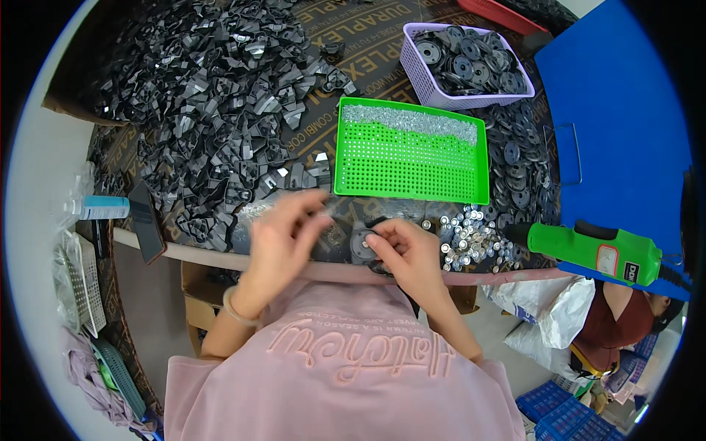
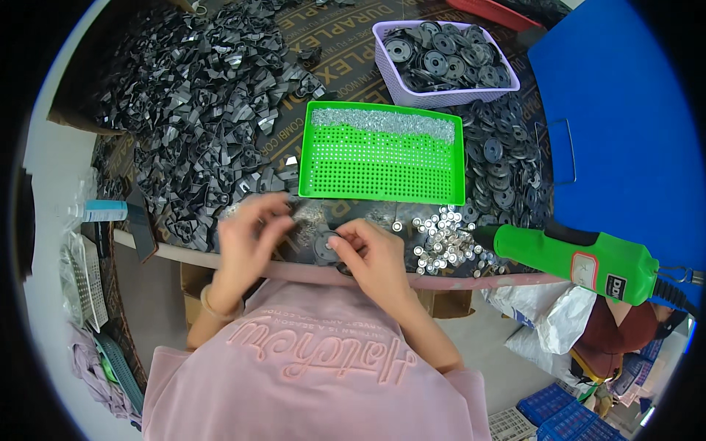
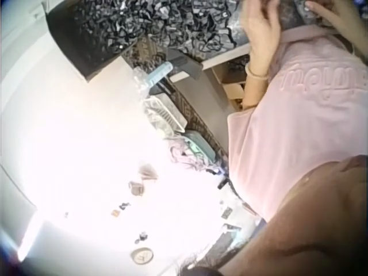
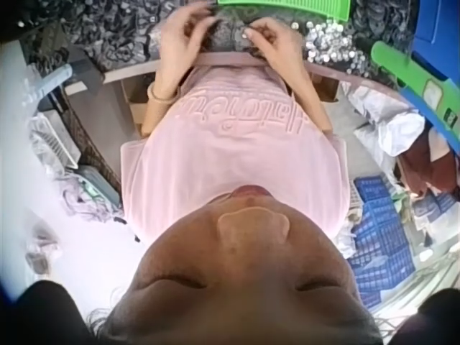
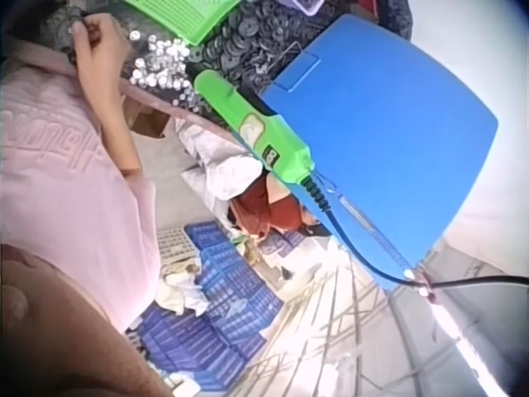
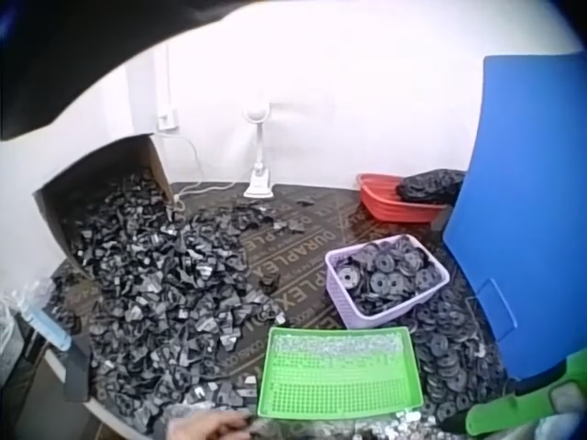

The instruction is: Assembling small black plastic components by inserting metal washers and using an electric screwdriver.

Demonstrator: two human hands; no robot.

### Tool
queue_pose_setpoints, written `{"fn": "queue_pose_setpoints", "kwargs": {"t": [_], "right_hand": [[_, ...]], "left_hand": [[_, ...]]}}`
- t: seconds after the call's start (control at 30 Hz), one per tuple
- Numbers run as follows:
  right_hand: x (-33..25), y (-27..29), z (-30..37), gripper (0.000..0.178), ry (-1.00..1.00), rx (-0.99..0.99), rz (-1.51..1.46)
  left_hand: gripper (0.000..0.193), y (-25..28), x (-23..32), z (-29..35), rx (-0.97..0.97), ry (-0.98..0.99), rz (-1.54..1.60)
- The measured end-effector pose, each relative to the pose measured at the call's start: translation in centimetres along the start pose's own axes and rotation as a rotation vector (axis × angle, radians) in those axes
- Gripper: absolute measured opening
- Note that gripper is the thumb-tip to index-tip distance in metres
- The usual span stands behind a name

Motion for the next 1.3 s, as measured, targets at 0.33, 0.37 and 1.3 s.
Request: {"fn": "queue_pose_setpoints", "kwargs": {"t": [0.33,0.37,1.3], "right_hand": [[-3.5,-4.2,-1.0,0.017,0.369,0.248,0.406],[-3.3,-3.8,-0.7,0.017,0.369,0.253,0.408],[-0.2,5.5,2.1,0.006,0.141,0.410,0.204]], "left_hand": [[0.034,1.0,-1.5,-3.3,-0.157,-0.268,-0.508],[0.034,0.9,-1.7,-3.2,-0.156,-0.272,-0.504],[0.029,1.5,-2.7,0.0,0.223,0.283,0.670]]}}
Point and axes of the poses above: each hand's wrist, its own z-axis away from the middle knuckle, its own y-axis out of the back of the hand, x = y × z, the point moved 6 cm from there along -z, towards the middle knuckle, and after that the axes turned 15 degrees about -y, right-handed, at the moved point
